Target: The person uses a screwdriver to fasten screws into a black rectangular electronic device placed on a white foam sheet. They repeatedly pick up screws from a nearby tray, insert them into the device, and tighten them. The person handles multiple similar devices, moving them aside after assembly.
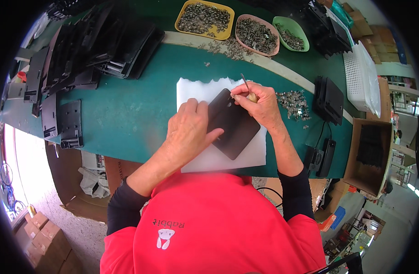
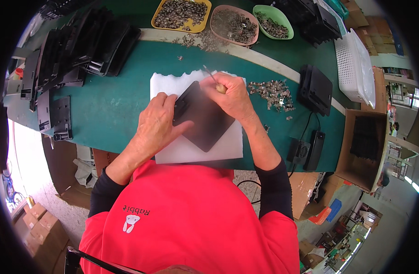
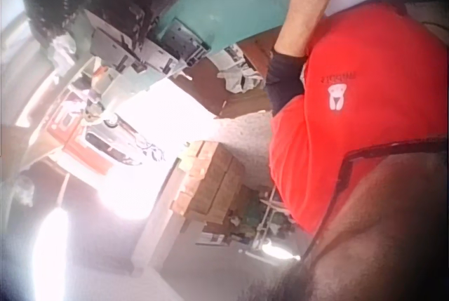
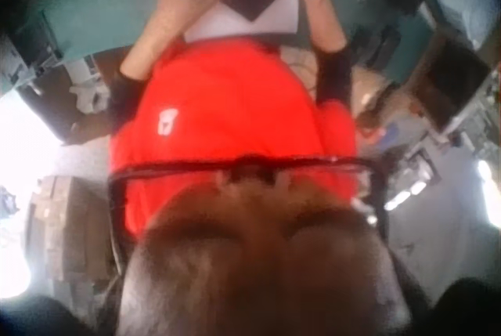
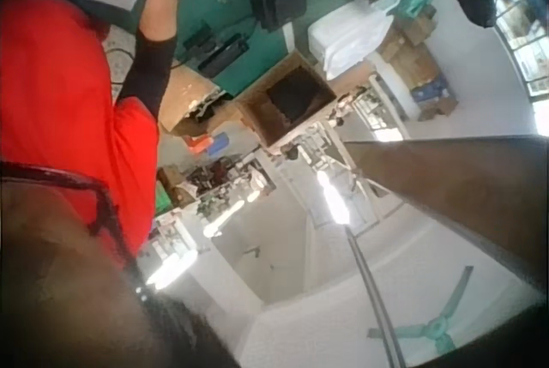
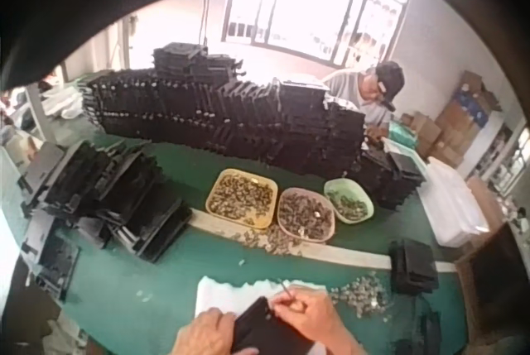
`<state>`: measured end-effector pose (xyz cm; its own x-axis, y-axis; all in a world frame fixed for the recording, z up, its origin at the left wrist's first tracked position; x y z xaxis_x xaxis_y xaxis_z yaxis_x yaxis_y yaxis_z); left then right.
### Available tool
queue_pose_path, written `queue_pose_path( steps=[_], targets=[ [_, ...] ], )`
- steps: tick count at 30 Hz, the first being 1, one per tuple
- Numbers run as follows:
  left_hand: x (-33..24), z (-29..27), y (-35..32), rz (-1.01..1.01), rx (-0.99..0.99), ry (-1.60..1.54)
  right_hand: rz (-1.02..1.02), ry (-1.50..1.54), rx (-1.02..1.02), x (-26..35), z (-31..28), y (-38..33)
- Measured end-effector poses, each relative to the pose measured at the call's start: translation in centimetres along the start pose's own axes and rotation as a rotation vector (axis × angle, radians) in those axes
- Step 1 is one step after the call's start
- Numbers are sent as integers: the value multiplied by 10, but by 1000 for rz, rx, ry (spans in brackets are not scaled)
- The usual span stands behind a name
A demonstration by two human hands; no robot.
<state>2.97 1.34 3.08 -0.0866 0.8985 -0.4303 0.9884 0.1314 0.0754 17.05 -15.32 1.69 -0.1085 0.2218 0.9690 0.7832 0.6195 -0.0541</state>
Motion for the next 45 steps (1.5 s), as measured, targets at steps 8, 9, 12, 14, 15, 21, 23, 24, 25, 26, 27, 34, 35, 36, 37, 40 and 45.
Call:
queue_pose_path(
  steps=[8,9,12,14,15,21,23,24,25,26,27,34,35,36,37,40,45],
  targets=[
    [8,8,1,-129,77,-27,106,130,-54,-3,0,-5],
    [6,6,1,-127,64,-40,134,186,-77,-3,-1,-5],
    [1,0,4,-90,10,-113,166,477,-105,-4,-13,-12],
    [0,-10,14,-28,-45,-205,118,609,-95,2,-19,-18],
    [2,-13,22,29,13,-315,91,673,-91,9,-21,-22],
    [25,-30,102,400,657,-546,22,602,7,20,-18,-34],
    [22,-17,118,425,723,-176,55,497,44,18,-15,-36],
    [18,-12,122,436,757,9,67,425,28,20,-10,-37],
    [16,-10,122,421,751,-3,40,347,49,17,-8,-35],
    [14,-9,122,404,745,-15,11,268,71,13,-6,-32],
    [11,-8,123,398,743,-30,-12,188,83,8,-6,-30],
    [23,-5,89,186,330,-181,-148,-56,136,3,-3,-10],
    [23,-5,89,157,359,-216,-182,-106,169,4,-4,-7],
    [22,-5,89,128,389,-252,-215,-155,202,5,-4,-3],
    [21,-5,90,100,420,-287,-247,-204,235,7,-4,-1],
    [14,-4,91,175,384,-120,-389,-310,339,16,-4,5],
    [17,-3,94,202,391,-135,-450,-369,419,12,-12,10]
  ],
)
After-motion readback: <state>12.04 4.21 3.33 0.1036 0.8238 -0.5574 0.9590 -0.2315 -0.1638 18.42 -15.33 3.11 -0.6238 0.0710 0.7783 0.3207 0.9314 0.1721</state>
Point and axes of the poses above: each hand's wrist, its own y-axis towards the middle knuckle, its own z-axis out of the palm, x = y × z, the point moved 1 cm from there along y, towards the middle knuckle, and after that the axes turned 12 degrees about y, right-handed, at the moved point
